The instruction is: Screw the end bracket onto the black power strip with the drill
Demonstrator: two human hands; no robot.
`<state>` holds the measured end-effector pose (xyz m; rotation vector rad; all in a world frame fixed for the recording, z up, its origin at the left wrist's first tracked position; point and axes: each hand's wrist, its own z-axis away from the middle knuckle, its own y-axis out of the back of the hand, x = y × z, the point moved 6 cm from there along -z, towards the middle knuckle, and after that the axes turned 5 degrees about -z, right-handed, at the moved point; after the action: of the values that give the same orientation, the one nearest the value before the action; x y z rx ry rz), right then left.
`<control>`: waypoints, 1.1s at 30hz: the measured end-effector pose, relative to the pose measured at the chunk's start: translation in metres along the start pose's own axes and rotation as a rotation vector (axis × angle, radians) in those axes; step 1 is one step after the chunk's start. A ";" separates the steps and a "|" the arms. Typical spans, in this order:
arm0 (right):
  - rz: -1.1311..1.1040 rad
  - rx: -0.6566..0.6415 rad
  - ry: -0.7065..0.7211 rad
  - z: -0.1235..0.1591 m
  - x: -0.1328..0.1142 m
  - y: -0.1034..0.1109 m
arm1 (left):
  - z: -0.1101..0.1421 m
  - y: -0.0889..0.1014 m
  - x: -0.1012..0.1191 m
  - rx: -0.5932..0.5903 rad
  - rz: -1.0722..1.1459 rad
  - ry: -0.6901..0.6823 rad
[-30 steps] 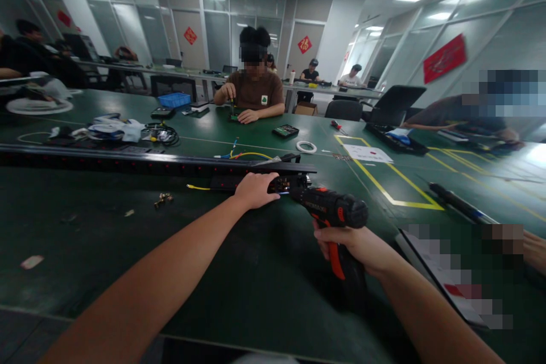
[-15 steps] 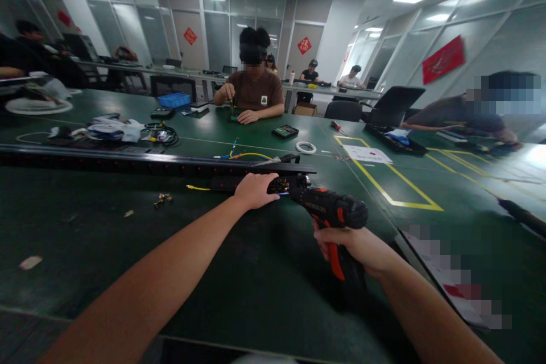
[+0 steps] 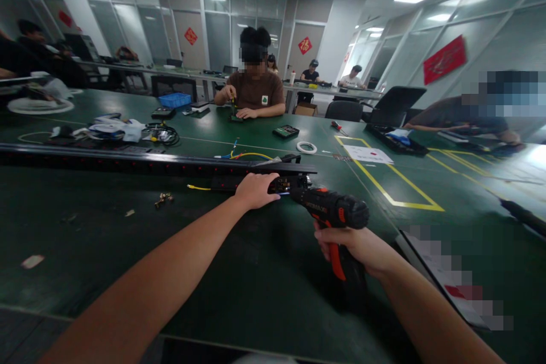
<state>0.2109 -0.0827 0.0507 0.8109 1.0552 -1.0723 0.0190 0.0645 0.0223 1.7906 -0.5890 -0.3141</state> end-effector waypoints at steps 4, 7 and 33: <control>0.004 0.009 0.005 0.000 -0.001 0.000 | 0.000 0.000 0.000 -0.002 -0.002 0.007; 0.008 0.002 -0.001 0.000 0.000 0.001 | 0.000 0.000 0.000 -0.001 -0.005 0.006; -0.004 0.036 -0.023 0.003 -0.002 -0.001 | -0.001 0.001 0.002 0.011 -0.007 0.004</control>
<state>0.2101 -0.0854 0.0535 0.8240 1.0212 -1.1046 0.0203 0.0639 0.0239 1.8040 -0.5825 -0.3127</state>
